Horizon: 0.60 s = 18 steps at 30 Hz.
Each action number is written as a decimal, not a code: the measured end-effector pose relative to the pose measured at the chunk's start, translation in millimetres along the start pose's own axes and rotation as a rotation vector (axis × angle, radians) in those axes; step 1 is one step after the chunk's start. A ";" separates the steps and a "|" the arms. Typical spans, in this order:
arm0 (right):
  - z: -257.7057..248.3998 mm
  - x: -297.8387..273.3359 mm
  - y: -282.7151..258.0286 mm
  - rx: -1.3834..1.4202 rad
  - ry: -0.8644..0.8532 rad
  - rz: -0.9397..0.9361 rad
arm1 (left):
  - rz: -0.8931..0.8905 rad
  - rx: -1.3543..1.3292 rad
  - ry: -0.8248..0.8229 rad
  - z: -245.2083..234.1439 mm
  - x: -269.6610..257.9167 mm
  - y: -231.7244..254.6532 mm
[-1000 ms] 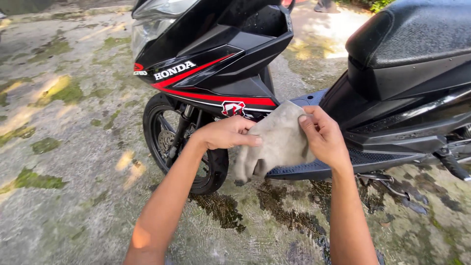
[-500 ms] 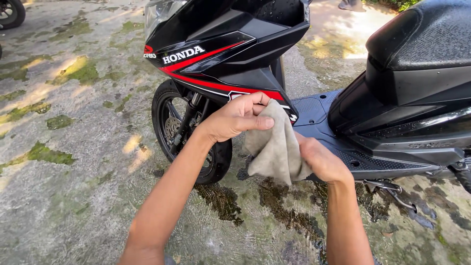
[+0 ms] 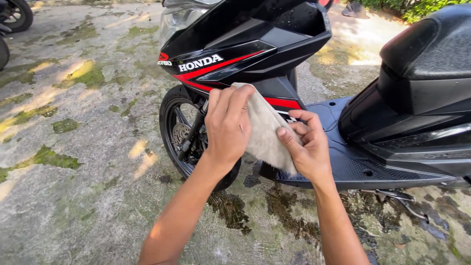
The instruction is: The person wipes the front fairing, headlight, and side panels of a black Honda scooter using a cloth. They continue wiping the floorboard, seat, and rear side panels.
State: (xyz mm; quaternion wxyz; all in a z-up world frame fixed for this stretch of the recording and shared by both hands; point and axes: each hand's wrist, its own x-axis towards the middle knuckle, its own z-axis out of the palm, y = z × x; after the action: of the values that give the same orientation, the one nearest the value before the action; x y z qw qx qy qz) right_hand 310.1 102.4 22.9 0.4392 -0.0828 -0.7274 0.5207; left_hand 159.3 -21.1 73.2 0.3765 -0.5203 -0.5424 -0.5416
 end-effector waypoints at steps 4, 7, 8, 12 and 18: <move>12.5 1.6 4.5 0.016 0.165 -0.081 | 0.063 0.100 0.236 20.7 0.1 -20.0; 4.7 10.6 12.9 -0.324 0.278 -0.464 | 0.142 0.301 0.242 79.2 -27.1 -50.1; -0.8 11.4 13.2 -0.331 0.283 -0.463 | 0.142 0.292 0.241 84.8 -33.6 -51.3; -24.1 14.6 19.3 -0.691 0.333 -0.623 | 0.134 0.401 0.209 114.1 -51.9 -52.5; -37.7 17.2 44.8 -0.537 0.236 -0.322 | 0.281 0.294 0.194 154.8 -99.2 -63.3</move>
State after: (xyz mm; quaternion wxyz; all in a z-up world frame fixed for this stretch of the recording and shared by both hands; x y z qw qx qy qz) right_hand 312.0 158.0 -2.0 0.5595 -0.1394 -0.7865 0.2214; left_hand 139.1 123.0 -55.7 0.5704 -0.4755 -0.4990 -0.4468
